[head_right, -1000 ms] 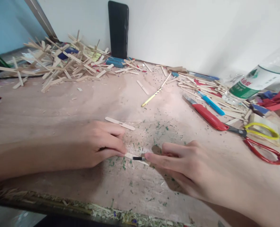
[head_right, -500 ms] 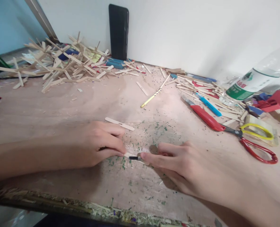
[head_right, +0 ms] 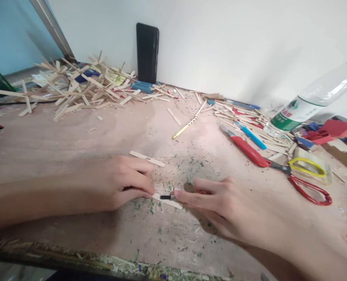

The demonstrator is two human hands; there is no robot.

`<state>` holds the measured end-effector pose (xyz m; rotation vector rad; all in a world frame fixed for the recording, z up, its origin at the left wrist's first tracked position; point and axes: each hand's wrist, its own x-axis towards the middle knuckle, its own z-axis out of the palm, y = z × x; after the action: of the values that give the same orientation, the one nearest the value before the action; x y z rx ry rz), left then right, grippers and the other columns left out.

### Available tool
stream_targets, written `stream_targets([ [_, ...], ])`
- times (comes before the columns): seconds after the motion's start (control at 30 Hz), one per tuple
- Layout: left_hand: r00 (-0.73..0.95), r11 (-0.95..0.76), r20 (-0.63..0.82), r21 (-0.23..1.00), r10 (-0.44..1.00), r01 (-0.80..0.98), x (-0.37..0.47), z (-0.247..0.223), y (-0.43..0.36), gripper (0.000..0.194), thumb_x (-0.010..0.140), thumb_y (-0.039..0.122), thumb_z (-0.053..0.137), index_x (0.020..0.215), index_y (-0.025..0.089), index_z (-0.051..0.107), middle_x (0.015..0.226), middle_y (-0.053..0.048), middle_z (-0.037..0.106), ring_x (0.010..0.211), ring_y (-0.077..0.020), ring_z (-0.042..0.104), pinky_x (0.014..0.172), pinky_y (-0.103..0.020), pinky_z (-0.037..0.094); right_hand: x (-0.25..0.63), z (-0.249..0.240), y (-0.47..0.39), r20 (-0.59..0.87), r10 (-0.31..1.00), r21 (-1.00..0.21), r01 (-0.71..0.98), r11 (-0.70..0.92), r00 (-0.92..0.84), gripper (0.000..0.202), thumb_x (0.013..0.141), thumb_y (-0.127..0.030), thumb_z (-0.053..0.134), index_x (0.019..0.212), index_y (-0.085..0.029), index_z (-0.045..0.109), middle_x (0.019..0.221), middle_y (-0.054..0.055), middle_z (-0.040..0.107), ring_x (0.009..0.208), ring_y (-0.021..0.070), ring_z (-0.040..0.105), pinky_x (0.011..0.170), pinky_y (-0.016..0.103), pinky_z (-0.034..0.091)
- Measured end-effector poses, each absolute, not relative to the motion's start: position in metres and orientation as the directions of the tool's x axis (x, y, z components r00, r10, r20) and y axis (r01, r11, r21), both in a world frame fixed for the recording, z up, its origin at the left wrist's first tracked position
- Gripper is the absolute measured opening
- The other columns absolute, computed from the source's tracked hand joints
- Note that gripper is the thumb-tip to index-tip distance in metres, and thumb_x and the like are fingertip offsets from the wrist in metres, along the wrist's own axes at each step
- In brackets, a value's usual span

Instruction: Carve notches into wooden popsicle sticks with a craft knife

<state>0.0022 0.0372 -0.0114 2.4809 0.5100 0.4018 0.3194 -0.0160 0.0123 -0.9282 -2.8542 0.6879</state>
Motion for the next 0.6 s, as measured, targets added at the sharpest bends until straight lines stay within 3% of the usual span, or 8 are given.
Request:
stream_targets([
  [0.47,0.881,-0.762,0.173,0.591,0.441,0.266,0.001,-0.011,0.037,0.023,0.108,0.012,0.069,0.094,0.023,0.083,0.088,0.001,0.071,0.082,-0.0172,0.068,0.072,-0.032,0.047,0.316,0.013,-0.014,-0.081,0.566,-0.369,0.552,0.747,-0.82,0.045,0.122,-0.023,0.043,0.161,-0.032,0.065,0.091,-0.001,0.068,0.067,0.0134,0.064,0.059,0.028,0.042],
  [0.6,0.879,-0.76,0.147,0.579,0.454,0.296,0.001,-0.008,0.036,0.022,0.107,0.013,0.07,0.093,0.024,0.083,0.087,0.001,0.071,0.08,-0.0168,0.068,0.069,-0.032,0.044,0.313,0.021,-0.013,0.051,0.542,-0.261,0.513,0.818,-0.839,0.04,0.123,-0.025,0.041,0.148,-0.022,0.073,0.081,-0.001,0.067,0.058,0.0137,0.061,0.053,0.029,0.042],
])
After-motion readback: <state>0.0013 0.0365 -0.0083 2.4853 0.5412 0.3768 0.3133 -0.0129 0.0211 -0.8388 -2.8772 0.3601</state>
